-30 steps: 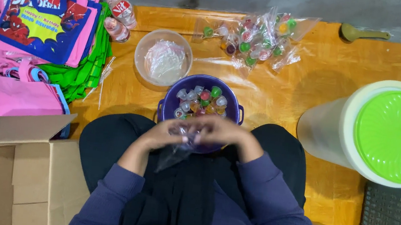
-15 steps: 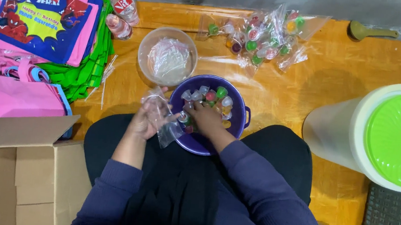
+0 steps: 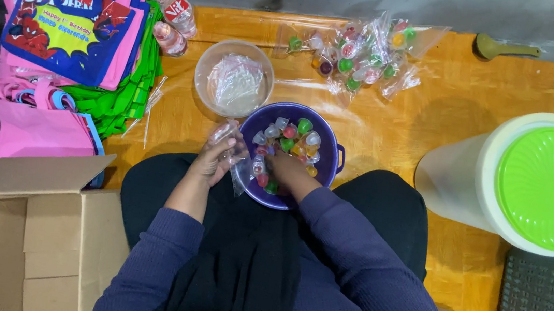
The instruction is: The person places small, colorful candies from a purple bowl into small plastic bags, handling them one by one.
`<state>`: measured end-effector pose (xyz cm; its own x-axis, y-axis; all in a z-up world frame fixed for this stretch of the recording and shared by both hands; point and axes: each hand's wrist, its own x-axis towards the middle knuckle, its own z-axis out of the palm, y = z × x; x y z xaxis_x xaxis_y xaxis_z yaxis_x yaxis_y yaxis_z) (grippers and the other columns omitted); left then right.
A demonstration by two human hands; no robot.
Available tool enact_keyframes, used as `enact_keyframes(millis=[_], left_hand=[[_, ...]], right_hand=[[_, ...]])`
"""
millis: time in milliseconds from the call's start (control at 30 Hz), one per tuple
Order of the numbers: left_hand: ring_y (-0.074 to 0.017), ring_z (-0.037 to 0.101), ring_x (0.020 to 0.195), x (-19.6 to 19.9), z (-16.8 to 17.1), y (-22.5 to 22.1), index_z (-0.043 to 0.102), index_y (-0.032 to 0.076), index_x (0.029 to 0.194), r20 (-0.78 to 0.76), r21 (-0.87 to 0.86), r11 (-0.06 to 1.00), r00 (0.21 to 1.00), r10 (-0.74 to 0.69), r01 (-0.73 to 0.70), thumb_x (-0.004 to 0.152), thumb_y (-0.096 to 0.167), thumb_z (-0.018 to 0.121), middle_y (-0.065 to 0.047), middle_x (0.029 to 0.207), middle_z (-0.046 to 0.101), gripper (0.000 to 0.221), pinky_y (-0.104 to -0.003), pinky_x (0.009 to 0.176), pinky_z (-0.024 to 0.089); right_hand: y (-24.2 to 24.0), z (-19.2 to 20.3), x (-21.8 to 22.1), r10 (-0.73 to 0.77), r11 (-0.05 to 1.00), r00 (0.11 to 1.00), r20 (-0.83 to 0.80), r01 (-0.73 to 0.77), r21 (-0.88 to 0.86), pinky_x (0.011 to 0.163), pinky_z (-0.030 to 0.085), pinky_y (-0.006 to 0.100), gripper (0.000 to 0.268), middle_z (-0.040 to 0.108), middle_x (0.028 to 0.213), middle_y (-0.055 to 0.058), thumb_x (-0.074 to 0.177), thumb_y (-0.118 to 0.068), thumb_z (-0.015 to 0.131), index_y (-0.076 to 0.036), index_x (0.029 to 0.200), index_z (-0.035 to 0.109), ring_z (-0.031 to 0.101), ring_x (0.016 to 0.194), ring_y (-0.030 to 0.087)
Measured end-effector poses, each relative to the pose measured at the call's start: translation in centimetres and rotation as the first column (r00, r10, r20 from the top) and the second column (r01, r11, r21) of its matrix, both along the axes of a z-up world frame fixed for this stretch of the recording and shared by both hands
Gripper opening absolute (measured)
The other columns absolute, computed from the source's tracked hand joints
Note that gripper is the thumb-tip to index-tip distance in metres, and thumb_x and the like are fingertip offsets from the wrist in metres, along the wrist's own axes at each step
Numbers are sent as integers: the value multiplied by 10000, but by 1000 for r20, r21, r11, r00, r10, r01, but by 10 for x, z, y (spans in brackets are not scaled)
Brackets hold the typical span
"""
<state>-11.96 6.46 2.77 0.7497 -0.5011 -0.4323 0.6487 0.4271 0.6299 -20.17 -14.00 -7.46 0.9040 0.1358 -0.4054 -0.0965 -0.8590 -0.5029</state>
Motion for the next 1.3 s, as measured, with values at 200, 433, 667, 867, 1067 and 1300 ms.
enact_keyframes(millis=[200,433,667,867,1067,1300], left_hand=[[-271,706,1025,-12,-6,-4,496,120,1335,168,54,999,986,-5,-5,767,-44,830,-110,1121,651,679,-495,964,595],[-230,640,1029,-39,-14,-19,494,166,1429,599,335,942,772,-214,1,525,81,1043,-90,1029,647,1061,-414,979,537],[-364,634,1216,-50,-16,-40,537,227,1401,654,584,806,644,-396,-98,522,197,993,-147,1247,684,991,-504,1061,485],[-270,654,1076,-47,-17,-31,588,129,1313,645,474,880,697,-312,-44,636,71,929,-121,1095,687,760,-438,948,545],[-140,635,985,-17,-18,-17,539,129,1340,556,300,951,824,-111,-75,755,-34,817,1,1007,585,668,-293,925,555],[-199,690,1040,-6,5,-12,503,107,1384,314,82,995,949,24,-52,800,-22,758,-75,1126,644,650,-329,859,631]], right_hand=[[-27,56,-10,-328,605,944,26,189,774,1009,463,473,433,705,1110,196,783,-127,841,-32,1172,677,628,1130,365],[-42,133,-17,-429,-204,810,-400,345,916,859,627,357,657,610,1206,98,957,-467,555,-94,1484,434,696,1072,243],[-5,162,-26,-515,-14,857,17,-28,1000,1027,472,441,640,525,1250,188,922,-467,566,39,1306,489,536,1233,316],[-8,167,-21,-566,124,802,193,-149,981,1097,381,447,386,605,1142,234,1019,-293,516,69,1047,647,533,1246,345],[-42,111,-21,-568,700,810,146,382,603,881,560,406,195,764,994,96,912,-127,692,-137,1099,745,730,970,265],[-5,90,-25,168,975,985,37,-161,-153,859,589,525,258,765,960,232,864,-60,613,14,1046,779,738,976,418]])
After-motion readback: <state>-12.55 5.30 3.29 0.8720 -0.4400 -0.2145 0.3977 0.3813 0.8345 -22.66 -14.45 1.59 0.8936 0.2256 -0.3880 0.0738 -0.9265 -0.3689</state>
